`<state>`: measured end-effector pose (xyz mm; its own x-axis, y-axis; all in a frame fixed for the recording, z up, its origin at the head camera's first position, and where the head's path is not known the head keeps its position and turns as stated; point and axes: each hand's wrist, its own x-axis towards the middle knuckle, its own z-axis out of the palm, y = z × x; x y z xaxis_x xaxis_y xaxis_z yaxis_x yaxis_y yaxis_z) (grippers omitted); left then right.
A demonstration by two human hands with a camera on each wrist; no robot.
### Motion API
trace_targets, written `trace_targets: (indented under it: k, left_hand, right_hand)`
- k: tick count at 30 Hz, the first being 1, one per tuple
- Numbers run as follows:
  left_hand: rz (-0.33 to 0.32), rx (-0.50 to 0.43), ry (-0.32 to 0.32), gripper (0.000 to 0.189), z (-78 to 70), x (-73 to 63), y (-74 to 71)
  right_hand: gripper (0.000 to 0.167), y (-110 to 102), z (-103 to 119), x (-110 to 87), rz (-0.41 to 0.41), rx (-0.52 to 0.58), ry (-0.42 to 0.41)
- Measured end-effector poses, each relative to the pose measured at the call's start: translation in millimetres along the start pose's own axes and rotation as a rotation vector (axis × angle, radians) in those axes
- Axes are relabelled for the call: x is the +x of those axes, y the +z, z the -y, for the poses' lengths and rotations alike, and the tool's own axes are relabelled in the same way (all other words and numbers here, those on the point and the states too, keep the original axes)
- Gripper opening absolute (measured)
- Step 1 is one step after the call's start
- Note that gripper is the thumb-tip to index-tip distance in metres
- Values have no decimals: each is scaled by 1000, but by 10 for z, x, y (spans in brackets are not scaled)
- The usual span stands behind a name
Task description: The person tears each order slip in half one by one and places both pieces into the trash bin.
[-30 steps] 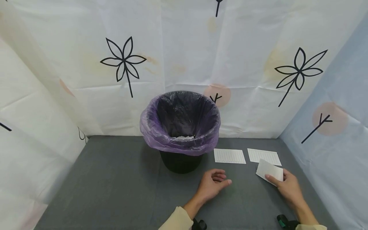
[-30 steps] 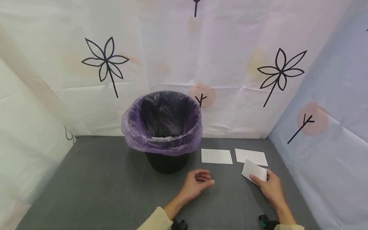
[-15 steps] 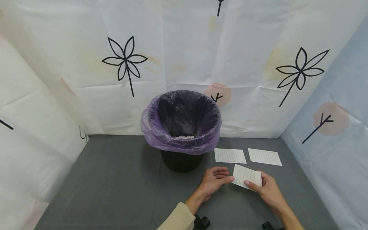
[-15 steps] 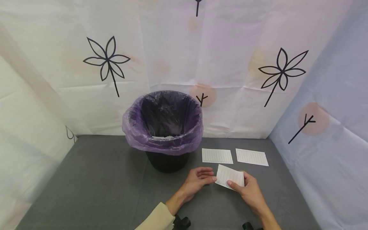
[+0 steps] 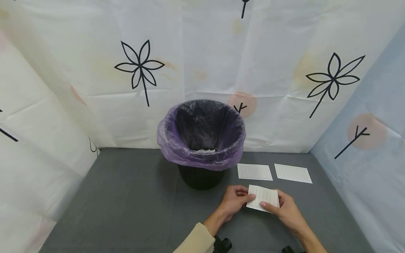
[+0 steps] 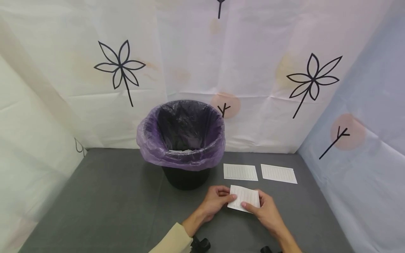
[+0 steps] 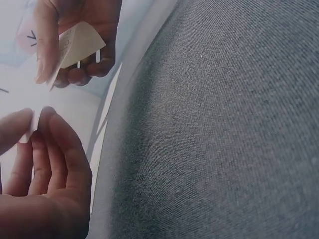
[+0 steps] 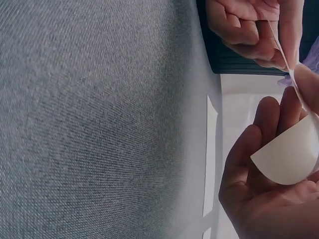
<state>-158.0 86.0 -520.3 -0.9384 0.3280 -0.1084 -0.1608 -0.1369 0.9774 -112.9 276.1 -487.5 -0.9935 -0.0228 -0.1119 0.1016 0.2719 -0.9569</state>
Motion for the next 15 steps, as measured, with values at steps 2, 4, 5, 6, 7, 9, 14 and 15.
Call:
trace_targets:
  k: [2,4,5,6,7,9,14,15]
  left_hand:
    - [-7,5,6,15,-2,-12,-11]
    - [-20,16,20,15,-12,-34,-29]
    - [-26,26,31,15,-19,-49,-42]
    - [-32,35,41,16,-30,-67,-56]
    - [-40,44,51,16,-40,-86,-73]
    - [-52,63,68,16,-68,-131,-111]
    - [-74,86,93,15,-136,-244,-226]
    - [-80,86,97,14,-149,-265,-252]
  right_hand:
    - [47,9,7,5,-2,12,20]
    - [49,12,15,8,0,21,24]
    - [49,13,22,9,-1,28,25]
    - [49,12,25,8,-4,31,23]
    - [49,12,32,8,-6,37,21]
    - [48,11,45,5,-8,52,13]
    - [41,2,63,-10,10,118,-41]
    - [39,-1,62,-10,17,136,-54]
